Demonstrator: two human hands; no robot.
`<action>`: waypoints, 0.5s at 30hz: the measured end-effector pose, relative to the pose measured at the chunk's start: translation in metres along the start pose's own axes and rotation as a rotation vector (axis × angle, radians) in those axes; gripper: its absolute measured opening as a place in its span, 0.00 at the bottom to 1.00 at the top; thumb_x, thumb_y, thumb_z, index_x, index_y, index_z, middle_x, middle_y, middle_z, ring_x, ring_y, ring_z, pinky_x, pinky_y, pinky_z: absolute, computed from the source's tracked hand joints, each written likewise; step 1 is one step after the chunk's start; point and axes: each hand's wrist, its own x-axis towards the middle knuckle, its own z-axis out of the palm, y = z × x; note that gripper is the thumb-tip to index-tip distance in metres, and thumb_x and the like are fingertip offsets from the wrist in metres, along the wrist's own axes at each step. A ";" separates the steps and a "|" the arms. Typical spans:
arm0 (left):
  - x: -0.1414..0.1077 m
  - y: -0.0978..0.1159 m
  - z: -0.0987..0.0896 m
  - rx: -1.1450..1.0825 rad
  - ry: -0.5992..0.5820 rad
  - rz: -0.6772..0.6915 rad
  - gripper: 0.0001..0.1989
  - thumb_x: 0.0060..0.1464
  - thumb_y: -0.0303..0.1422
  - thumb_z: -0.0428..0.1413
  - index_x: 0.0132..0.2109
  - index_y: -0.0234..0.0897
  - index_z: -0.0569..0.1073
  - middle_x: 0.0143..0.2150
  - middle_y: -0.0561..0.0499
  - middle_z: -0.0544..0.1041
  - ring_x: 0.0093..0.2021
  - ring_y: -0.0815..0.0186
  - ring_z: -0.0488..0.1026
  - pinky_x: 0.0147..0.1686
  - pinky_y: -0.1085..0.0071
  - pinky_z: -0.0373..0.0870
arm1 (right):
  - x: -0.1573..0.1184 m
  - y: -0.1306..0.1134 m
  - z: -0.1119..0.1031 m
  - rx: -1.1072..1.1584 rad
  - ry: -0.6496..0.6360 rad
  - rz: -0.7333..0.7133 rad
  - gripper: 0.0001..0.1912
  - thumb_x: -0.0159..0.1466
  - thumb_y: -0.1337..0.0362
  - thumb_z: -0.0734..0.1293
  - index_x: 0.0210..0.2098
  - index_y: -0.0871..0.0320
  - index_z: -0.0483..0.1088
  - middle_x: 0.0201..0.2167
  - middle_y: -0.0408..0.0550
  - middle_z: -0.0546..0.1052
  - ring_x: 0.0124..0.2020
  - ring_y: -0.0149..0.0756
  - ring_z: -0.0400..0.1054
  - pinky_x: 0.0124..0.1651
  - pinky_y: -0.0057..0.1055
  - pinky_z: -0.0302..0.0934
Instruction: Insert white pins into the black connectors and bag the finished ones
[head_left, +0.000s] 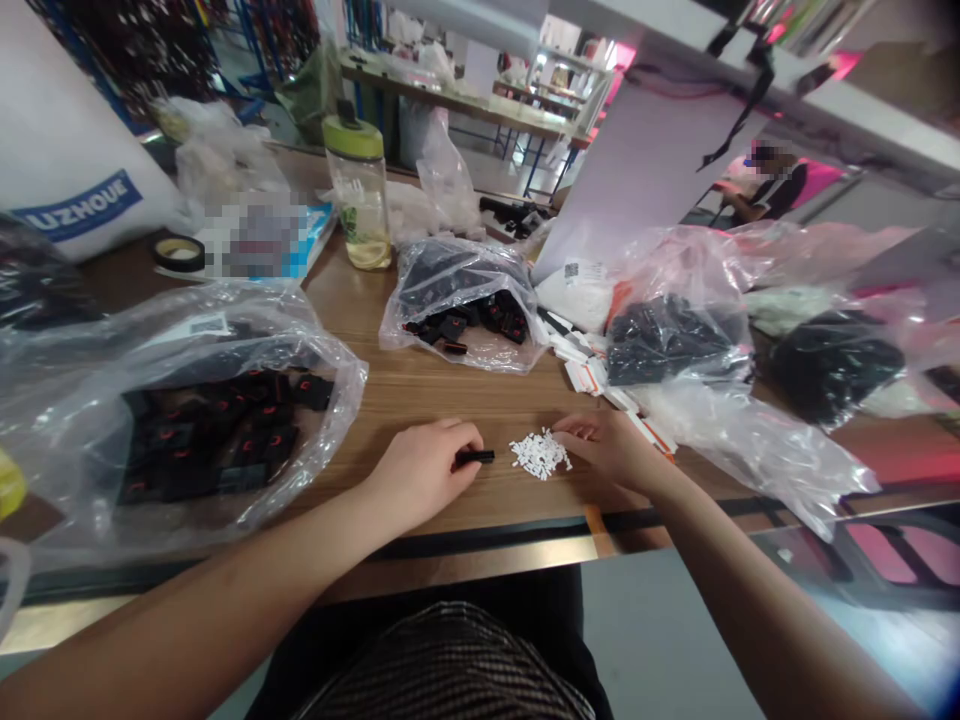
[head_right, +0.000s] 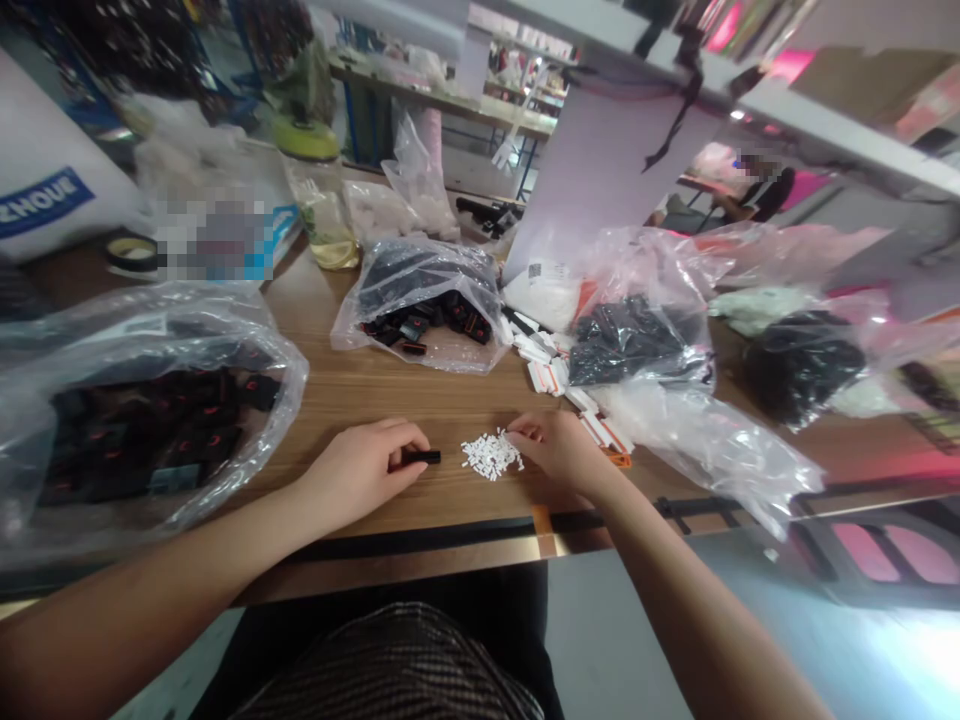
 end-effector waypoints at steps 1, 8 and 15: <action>0.000 0.000 0.000 -0.002 0.000 0.000 0.06 0.56 0.32 0.57 0.42 0.41 0.75 0.37 0.53 0.76 0.32 0.65 0.72 0.34 0.67 0.65 | 0.000 0.000 0.003 0.007 0.009 -0.003 0.12 0.63 0.58 0.66 0.36 0.54 0.80 0.32 0.46 0.82 0.32 0.38 0.75 0.35 0.34 0.65; 0.000 -0.001 0.001 -0.021 0.000 0.003 0.06 0.56 0.31 0.57 0.42 0.41 0.75 0.37 0.53 0.76 0.33 0.65 0.71 0.34 0.67 0.64 | 0.001 0.016 -0.009 -0.057 0.095 0.067 0.12 0.62 0.58 0.65 0.34 0.55 0.80 0.28 0.46 0.81 0.30 0.38 0.74 0.33 0.34 0.65; 0.000 0.000 0.000 -0.025 -0.013 -0.001 0.05 0.56 0.31 0.57 0.41 0.40 0.74 0.37 0.53 0.75 0.32 0.66 0.70 0.34 0.68 0.64 | -0.014 0.023 -0.012 -0.148 0.118 0.058 0.09 0.61 0.60 0.66 0.33 0.54 0.79 0.30 0.45 0.82 0.31 0.38 0.74 0.35 0.33 0.65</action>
